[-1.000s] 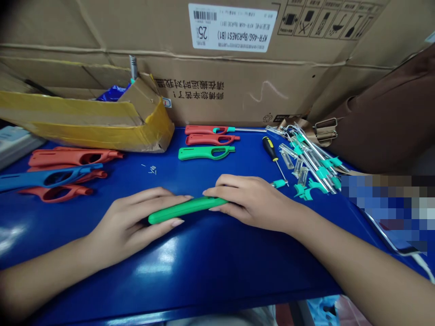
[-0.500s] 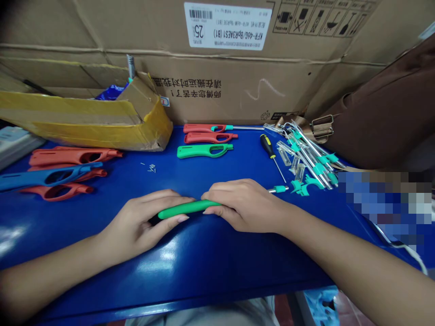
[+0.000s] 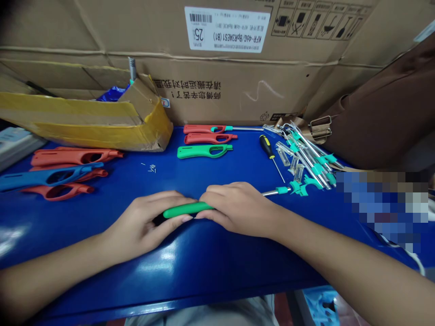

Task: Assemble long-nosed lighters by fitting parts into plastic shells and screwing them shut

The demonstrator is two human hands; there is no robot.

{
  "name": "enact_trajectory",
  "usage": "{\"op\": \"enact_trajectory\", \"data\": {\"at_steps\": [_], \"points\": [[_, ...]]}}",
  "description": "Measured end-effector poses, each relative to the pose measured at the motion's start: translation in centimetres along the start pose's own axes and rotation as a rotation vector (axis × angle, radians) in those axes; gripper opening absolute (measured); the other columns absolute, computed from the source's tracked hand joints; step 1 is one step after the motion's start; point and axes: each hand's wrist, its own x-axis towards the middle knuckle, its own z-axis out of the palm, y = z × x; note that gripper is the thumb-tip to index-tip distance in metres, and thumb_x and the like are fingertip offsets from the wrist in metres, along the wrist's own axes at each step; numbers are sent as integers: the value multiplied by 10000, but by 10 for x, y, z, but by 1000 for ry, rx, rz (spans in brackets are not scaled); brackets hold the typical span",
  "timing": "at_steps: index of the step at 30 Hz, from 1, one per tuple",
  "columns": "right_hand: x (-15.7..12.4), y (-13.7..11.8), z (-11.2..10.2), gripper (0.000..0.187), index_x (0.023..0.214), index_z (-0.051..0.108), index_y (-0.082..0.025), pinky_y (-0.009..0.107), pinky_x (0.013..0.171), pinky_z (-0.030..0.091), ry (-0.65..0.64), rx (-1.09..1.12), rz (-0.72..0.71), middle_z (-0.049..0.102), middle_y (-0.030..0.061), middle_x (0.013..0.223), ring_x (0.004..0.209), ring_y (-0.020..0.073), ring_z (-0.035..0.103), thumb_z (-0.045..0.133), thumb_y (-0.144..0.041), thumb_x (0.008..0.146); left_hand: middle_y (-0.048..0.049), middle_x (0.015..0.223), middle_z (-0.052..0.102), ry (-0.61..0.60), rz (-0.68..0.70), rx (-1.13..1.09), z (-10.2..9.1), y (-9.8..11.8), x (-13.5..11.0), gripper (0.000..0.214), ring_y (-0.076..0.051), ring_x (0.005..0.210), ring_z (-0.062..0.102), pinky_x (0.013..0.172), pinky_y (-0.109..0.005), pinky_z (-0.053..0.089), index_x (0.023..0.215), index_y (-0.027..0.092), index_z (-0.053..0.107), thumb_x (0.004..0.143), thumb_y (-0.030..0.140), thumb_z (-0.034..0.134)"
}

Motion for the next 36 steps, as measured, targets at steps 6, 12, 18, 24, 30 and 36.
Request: {"op": "enact_trajectory", "data": {"at_steps": [6, 12, 18, 24, 30, 36], "points": [[-5, 18, -15, 331, 1023, 659, -185, 311, 661, 394, -7, -190, 134, 727, 46, 916, 796, 204, 680, 423, -412, 1071, -47, 936, 761, 107, -10, 77, -23, -17, 7, 174, -144, 807, 697, 740, -231, 541, 1077, 148, 743, 958, 233, 650], [-8, 32, -18, 317, 853, 622, -193, 302, 581, 293, -15, -273, 126, 711, 30, 810, 684, 181, 634, 439, -352, 1058, -41, 859, 755, 141, -67, 52, -29, -27, 9, 179, -153, 742, 679, 668, -245, 535, 1020, 161, 758, 960, 290, 648], [-9, 32, -20, 343, 863, 620, -192, 310, 624, 328, 22, -277, 119, 694, 26, 802, 689, 183, 619, 414, -376, 1066, -45, 890, 753, 149, -61, 35, -27, -26, 8, 179, -147, 755, 678, 696, -242, 542, 1044, 157, 761, 957, 266, 651], [-7, 33, -19, 357, 918, 607, -193, 301, 664, 364, -21, -263, 73, 678, 32, 879, 710, 173, 596, 383, -422, 1075, -58, 954, 765, 136, -44, 34, -26, -25, 8, 188, -165, 830, 700, 752, -258, 556, 1081, 167, 758, 955, 262, 656], [-10, 36, -18, 382, 859, 610, -198, 299, 641, 333, -34, -266, 71, 648, 16, 768, 671, 174, 587, 394, -429, 1073, -55, 989, 772, 107, -4, 60, -24, -25, 6, 228, -150, 842, 710, 751, -237, 559, 1159, 171, 747, 961, 217, 644], [-9, 30, -23, 241, 896, 592, -206, 300, 620, 317, -54, -265, 176, 664, 14, 850, 743, 186, 618, 511, -395, 1022, -84, 1083, 722, 75, 28, 90, -20, -25, 4, 303, -158, 947, 699, 867, -261, 561, 1253, 174, 723, 962, 198, 640]]}}
